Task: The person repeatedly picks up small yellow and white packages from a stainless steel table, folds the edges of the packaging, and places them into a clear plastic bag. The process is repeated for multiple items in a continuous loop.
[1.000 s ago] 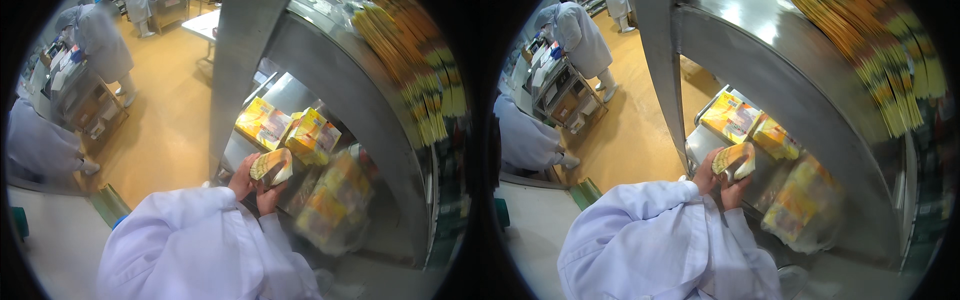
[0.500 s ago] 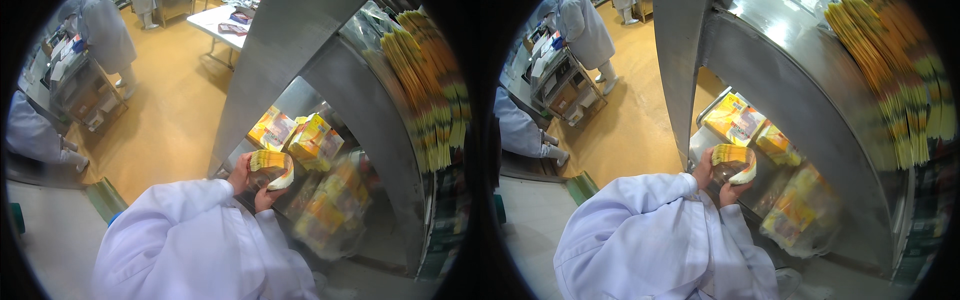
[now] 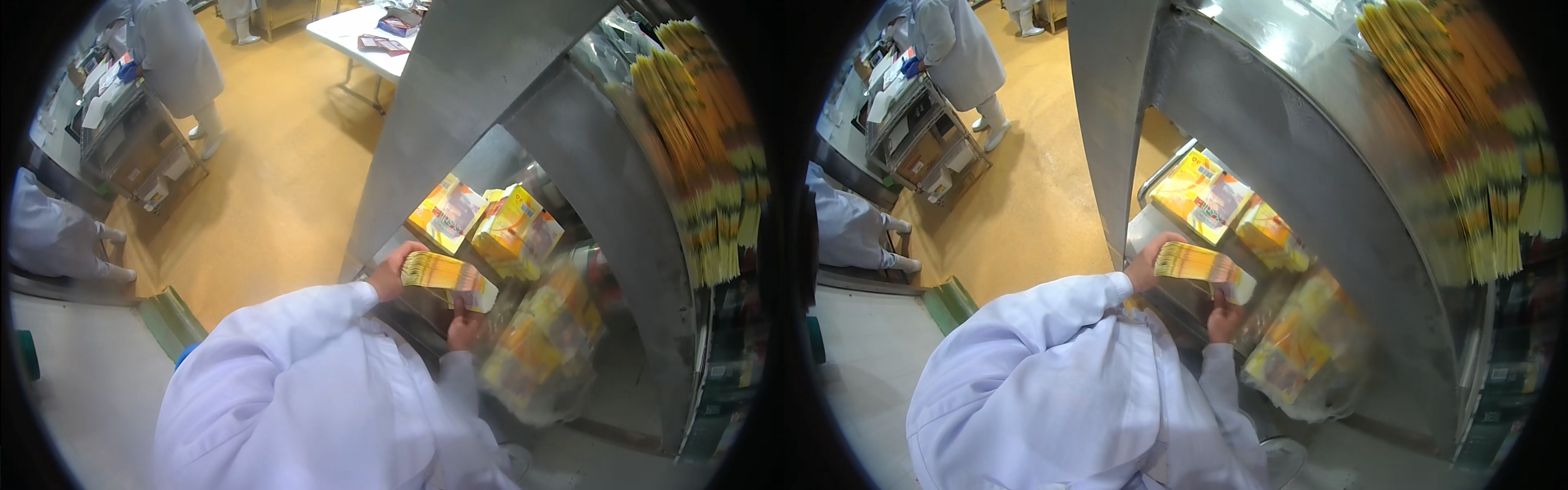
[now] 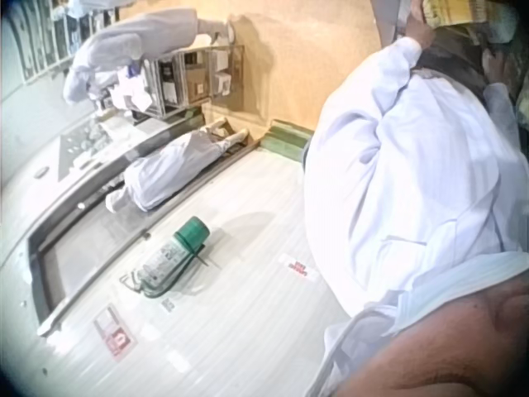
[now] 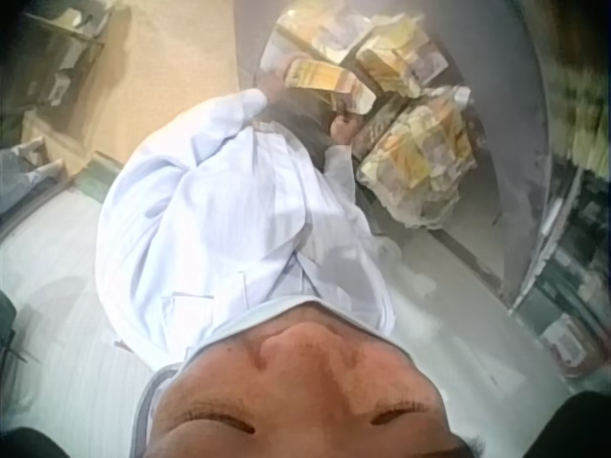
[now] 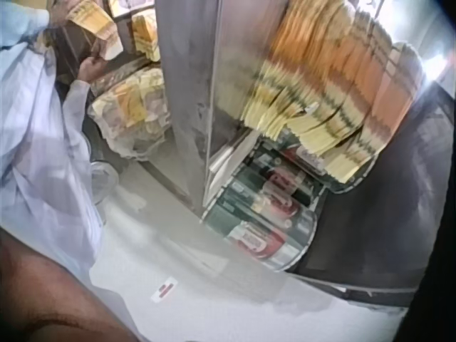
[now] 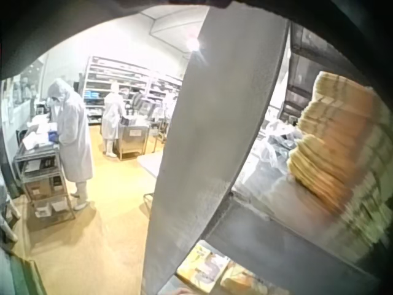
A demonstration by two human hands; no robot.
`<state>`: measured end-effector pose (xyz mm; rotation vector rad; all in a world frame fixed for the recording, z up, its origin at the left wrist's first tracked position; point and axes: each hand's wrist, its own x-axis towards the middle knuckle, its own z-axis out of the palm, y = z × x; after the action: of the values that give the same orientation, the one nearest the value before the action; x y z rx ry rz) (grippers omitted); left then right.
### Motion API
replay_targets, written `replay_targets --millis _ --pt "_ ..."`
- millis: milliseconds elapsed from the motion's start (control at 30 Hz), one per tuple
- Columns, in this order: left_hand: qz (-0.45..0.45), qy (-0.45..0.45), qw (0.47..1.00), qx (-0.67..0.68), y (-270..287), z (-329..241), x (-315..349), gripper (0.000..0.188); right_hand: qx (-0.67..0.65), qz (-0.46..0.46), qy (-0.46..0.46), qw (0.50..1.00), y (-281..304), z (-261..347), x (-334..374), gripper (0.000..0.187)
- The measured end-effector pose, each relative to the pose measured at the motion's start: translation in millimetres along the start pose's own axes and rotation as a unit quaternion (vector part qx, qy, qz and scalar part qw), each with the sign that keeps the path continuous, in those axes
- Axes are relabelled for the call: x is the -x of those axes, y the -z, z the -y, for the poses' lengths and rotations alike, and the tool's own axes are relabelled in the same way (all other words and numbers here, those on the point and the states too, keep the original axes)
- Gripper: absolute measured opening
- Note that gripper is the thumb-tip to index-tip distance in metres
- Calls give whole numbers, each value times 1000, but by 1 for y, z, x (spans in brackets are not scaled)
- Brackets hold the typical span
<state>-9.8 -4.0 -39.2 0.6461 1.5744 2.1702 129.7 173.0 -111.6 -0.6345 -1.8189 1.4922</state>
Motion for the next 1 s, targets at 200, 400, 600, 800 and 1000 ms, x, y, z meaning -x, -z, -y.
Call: replay_targets --millis 200,400,600,800,1000 --pt "55 -68 991 -105 7 -13 -13 46 95 30 80 992 3 38 -3 31" --pt "70 3 995 -71 20 7 -7 54 -13 75 -50 996 39 -9 -3 24" --pt "61 17 991 -121 20 14 7 48 137 154 53 977 21 2 1 23" --pt "129 24 989 -69 35 13 -3 46 193 146 46 969 20 17 5 21" --pt "164 88 982 6 33 13 -3 53 280 107 105 948 12 33 14 24"
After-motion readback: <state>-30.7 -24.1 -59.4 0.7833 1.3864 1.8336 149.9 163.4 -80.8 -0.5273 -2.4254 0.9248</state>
